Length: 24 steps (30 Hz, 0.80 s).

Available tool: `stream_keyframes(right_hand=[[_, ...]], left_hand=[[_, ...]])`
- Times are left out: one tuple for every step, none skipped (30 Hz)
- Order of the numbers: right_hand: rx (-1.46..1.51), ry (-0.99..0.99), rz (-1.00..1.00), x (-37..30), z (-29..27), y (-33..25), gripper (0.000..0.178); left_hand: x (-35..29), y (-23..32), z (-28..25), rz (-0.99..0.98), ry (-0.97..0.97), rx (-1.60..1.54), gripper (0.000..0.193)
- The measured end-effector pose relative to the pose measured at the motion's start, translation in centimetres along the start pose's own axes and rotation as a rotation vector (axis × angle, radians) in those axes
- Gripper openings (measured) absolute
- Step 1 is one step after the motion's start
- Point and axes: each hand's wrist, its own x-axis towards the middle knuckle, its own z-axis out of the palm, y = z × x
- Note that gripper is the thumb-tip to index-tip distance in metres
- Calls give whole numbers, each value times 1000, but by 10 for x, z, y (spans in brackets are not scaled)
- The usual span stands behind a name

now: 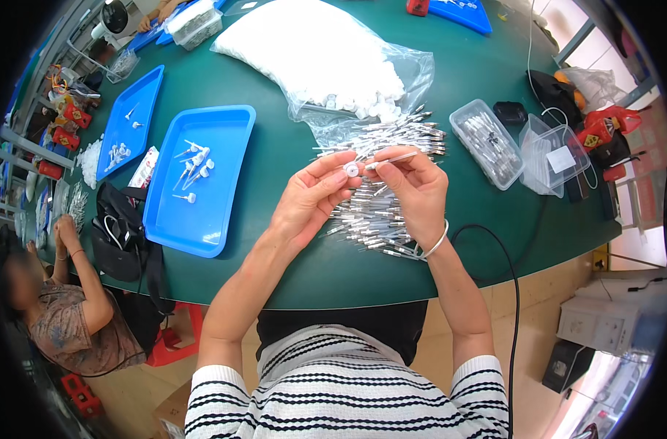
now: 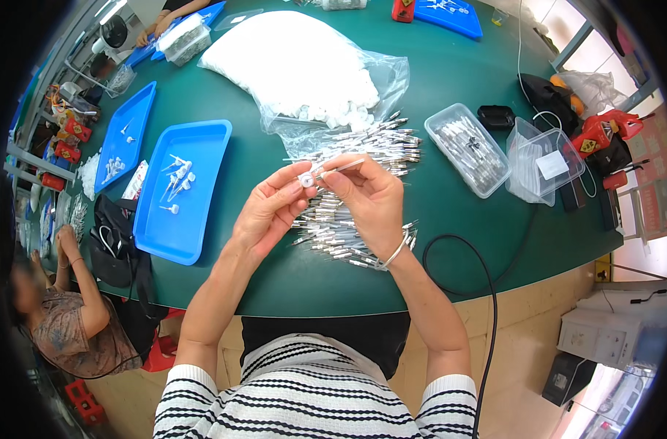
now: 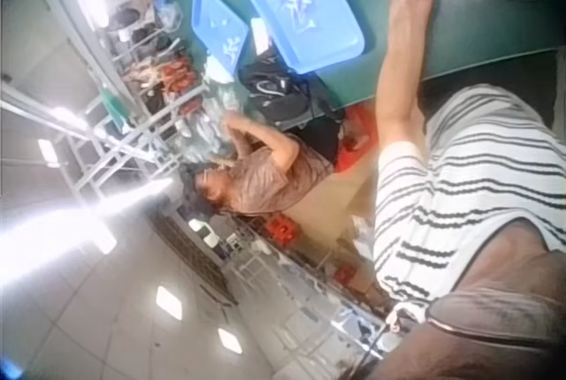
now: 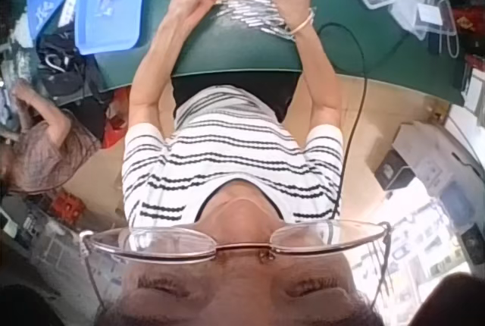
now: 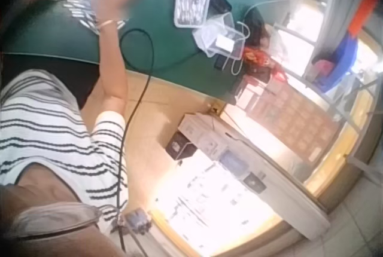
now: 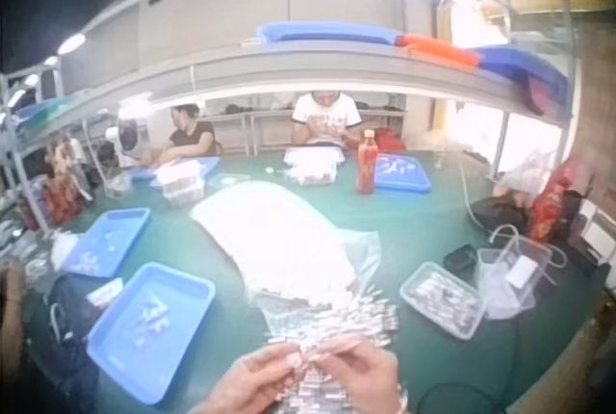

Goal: The person sits at a green workbench and repeatedly picks up small white plastic caps and silver metal rods. They insert the rods into the caps by hand, creating assembled units. The person places the finished assemblies into a blue plastic tray on the table. The process is repetitive and involves handling small parts one by one.

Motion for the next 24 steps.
stream_keyframes(right_hand=[[-22, 11, -33, -1, 2, 0, 13], [-43, 22, -66, -2, 4, 0, 12], [-89, 27, -82, -1, 5, 0, 12], [-135, 32, -97, -1, 5, 1, 12], [-181, 37, -112, 0, 6, 1, 11], [-198, 39, -122, -1, 6, 2, 11], [-215, 41, -132, -1, 6, 3, 11], [-231, 42, -143, -1, 6, 4, 11], [-246, 43, -145, -1, 6, 3, 11], [-261, 44, -148, -1, 6, 2, 11], [-275, 45, -151, -2, 6, 2, 11], [-278, 48, -152, -2, 6, 2, 11], [-280, 50, -154, -2, 6, 2, 11], [-283, 53, -155, -2, 6, 2, 11], [-299, 52, -158, -2, 5, 2, 11], [-314, 51, -161, -3, 5, 2, 11], [-330, 50, -164, -3, 5, 1, 11], [-350, 50, -171, -3, 5, 1, 11], [-371, 50, -177, -3, 4, 0, 11], [-391, 50, -183, -3, 4, -1, 11], [-380, 54, -179, -3, 4, -1, 11], [-370, 58, -175, -3, 5, 0, 11], [-359, 62, -171, -4, 5, 0, 11], [-319, 70, -147, -5, 6, -1, 11]], left_hand=[[-1, 1, 1, -2, 6, 4, 34], [-2, 1, 2, -4, 13, 7, 33], [-1, 2, 2, -3, 19, 15, 32], [1, 3, 1, -2, 25, 22, 32], [2, 5, 1, -1, 31, 29, 31], [3, 4, 0, -4, 30, 26, 31], [3, 3, 0, -7, 29, 23, 31], [3, 3, 0, -10, 28, 20, 31], [3, 2, 1, -11, 28, 20, 31], [2, 2, 1, -12, 28, 21, 31], [2, 2, 2, -13, 28, 21, 32], [2, 2, 2, -16, 31, 21, 32], [2, 1, 2, -20, 35, 22, 32], [2, 1, 2, -23, 38, 22, 32], [2, 1, 2, -27, 37, 19, 32], [2, 0, 2, -30, 37, 15, 32], [2, 0, 1, -33, 36, 12, 32], [2, -1, 1, -40, 35, 9, 32], [2, -2, 0, -46, 35, 5, 32], [1, -2, 0, -52, 35, 2, 31], [1, -1, 2, -44, 45, 6, 30], [0, 0, 5, -36, 55, 9, 29], [-2, 1, 7, -27, 65, 12, 28], [-2, 1, 7, -17, 57, 40, 28]])
